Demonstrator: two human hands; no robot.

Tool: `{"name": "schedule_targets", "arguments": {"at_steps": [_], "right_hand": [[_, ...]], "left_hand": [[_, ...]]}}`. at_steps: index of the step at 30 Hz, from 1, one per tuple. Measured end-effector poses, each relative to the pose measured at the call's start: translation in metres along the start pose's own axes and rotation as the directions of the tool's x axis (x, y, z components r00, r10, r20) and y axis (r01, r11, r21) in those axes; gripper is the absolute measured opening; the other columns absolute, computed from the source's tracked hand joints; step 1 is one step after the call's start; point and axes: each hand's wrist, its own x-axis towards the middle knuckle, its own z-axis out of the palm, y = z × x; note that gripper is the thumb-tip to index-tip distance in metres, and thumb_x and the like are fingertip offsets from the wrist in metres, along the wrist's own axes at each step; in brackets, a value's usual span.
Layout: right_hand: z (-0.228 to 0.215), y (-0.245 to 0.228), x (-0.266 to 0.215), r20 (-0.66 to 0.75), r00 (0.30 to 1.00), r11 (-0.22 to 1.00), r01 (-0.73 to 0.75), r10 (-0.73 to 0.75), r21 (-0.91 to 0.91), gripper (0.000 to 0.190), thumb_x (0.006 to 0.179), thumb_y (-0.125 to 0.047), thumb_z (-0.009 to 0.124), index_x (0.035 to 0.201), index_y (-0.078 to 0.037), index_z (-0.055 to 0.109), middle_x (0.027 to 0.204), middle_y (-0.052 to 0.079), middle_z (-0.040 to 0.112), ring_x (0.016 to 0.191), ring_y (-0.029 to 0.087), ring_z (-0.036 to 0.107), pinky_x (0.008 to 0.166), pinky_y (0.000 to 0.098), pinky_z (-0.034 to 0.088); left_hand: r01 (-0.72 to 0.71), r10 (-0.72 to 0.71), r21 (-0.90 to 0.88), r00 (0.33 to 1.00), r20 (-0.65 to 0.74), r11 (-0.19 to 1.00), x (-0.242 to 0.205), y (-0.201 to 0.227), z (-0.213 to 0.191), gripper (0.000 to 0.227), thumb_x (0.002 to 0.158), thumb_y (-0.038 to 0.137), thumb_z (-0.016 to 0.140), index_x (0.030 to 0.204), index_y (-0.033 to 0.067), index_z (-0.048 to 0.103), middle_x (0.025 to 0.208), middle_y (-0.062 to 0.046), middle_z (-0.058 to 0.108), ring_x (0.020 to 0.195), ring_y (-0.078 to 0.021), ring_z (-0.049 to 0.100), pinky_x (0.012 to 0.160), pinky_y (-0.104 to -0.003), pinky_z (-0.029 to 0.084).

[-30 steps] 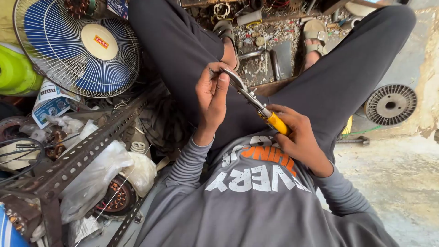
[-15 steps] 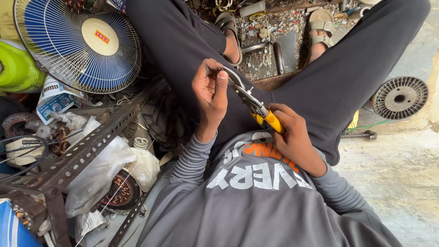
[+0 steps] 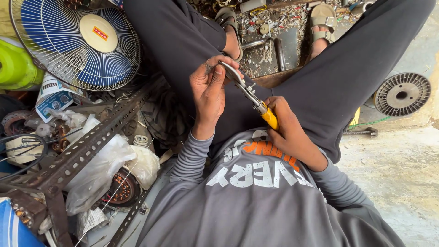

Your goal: Repairing a pair of tin snips using a screwdriver at a workbench.

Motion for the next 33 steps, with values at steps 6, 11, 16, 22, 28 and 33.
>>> {"name": "schedule_targets", "arguments": {"at_steps": [6, 11, 16, 22, 28, 33], "right_hand": [[0.001, -0.003, 0.002, 0.011, 1.000, 1.000, -0.007, 0.007, -0.017, 0.049, 0.068, 0.017, 0.055, 0.114, 0.000, 0.046, 0.119, 0.018, 0.046, 0.109, 0.034, 0.053, 0.099, 0.0333, 0.043], [0.001, -0.004, 0.002, 0.005, 1.000, 0.999, -0.006, 0.006, -0.038, 0.049, 0.069, 0.017, 0.057, 0.114, 0.000, 0.046, 0.119, 0.018, 0.046, 0.109, 0.035, 0.052, 0.099, 0.0341, 0.043], [0.003, -0.003, 0.003, 0.003, 0.999, 0.999, -0.032, 0.032, -0.013, 0.049, 0.068, 0.018, 0.054, 0.113, -0.001, 0.047, 0.118, 0.016, 0.045, 0.108, 0.033, 0.054, 0.098, 0.0327, 0.044], [0.005, 0.003, 0.006, 0.015, 0.999, 0.998, 0.036, -0.036, 0.046, 0.053, 0.068, 0.016, 0.058, 0.117, 0.000, 0.046, 0.118, 0.014, 0.047, 0.114, 0.031, 0.052, 0.104, 0.0318, 0.040], [0.000, 0.010, 0.003, 0.124, 0.992, 0.980, -0.029, 0.005, 0.196, 0.058, 0.072, 0.015, 0.057, 0.128, -0.001, 0.051, 0.116, 0.010, 0.056, 0.113, 0.021, 0.056, 0.103, 0.0299, 0.043], [0.005, 0.027, -0.005, 0.184, 0.972, 0.896, -0.208, 0.146, 0.391, 0.058, 0.076, 0.015, 0.051, 0.130, -0.003, 0.051, 0.112, 0.004, 0.057, 0.107, 0.014, 0.055, 0.096, 0.0261, 0.046]], "left_hand": [[0.003, -0.003, 0.004, 1.000, -0.007, 1.000, 0.000, 0.002, 0.001, 0.025, 0.111, 0.018, 0.060, 0.118, -0.0048, 0.067, 0.110, -0.015, 0.071, 0.093, -0.0195, 0.073, 0.089, -0.037, 0.064], [0.004, -0.004, -0.002, 1.000, -0.011, 1.000, 0.000, 0.003, 0.001, 0.025, 0.111, 0.018, 0.060, 0.119, -0.0048, 0.067, 0.109, -0.014, 0.071, 0.093, -0.0185, 0.073, 0.089, -0.036, 0.064], [0.002, -0.002, 0.015, 1.000, -0.012, 1.000, 0.001, 0.004, 0.000, 0.025, 0.110, 0.020, 0.060, 0.116, -0.0034, 0.067, 0.106, -0.014, 0.072, 0.093, -0.0191, 0.074, 0.087, -0.037, 0.065], [-0.026, 0.026, -0.005, 1.000, -0.012, 1.000, 0.000, 0.000, -0.002, 0.022, 0.112, 0.018, 0.061, 0.117, -0.0028, 0.067, 0.105, -0.013, 0.072, 0.094, -0.0180, 0.073, 0.088, -0.035, 0.064], [0.010, -0.011, -0.058, 1.000, -0.025, 0.998, -0.004, -0.016, -0.015, 0.025, 0.109, 0.015, 0.063, 0.128, -0.0026, 0.065, 0.116, -0.013, 0.071, 0.107, -0.0187, 0.071, 0.096, -0.035, 0.061], [0.057, -0.057, -0.113, 0.998, 0.000, 0.992, -0.022, -0.034, -0.008, 0.034, 0.109, 0.012, 0.062, 0.139, -0.0008, 0.056, 0.125, -0.013, 0.069, 0.118, -0.0207, 0.067, 0.108, -0.037, 0.054]]}}
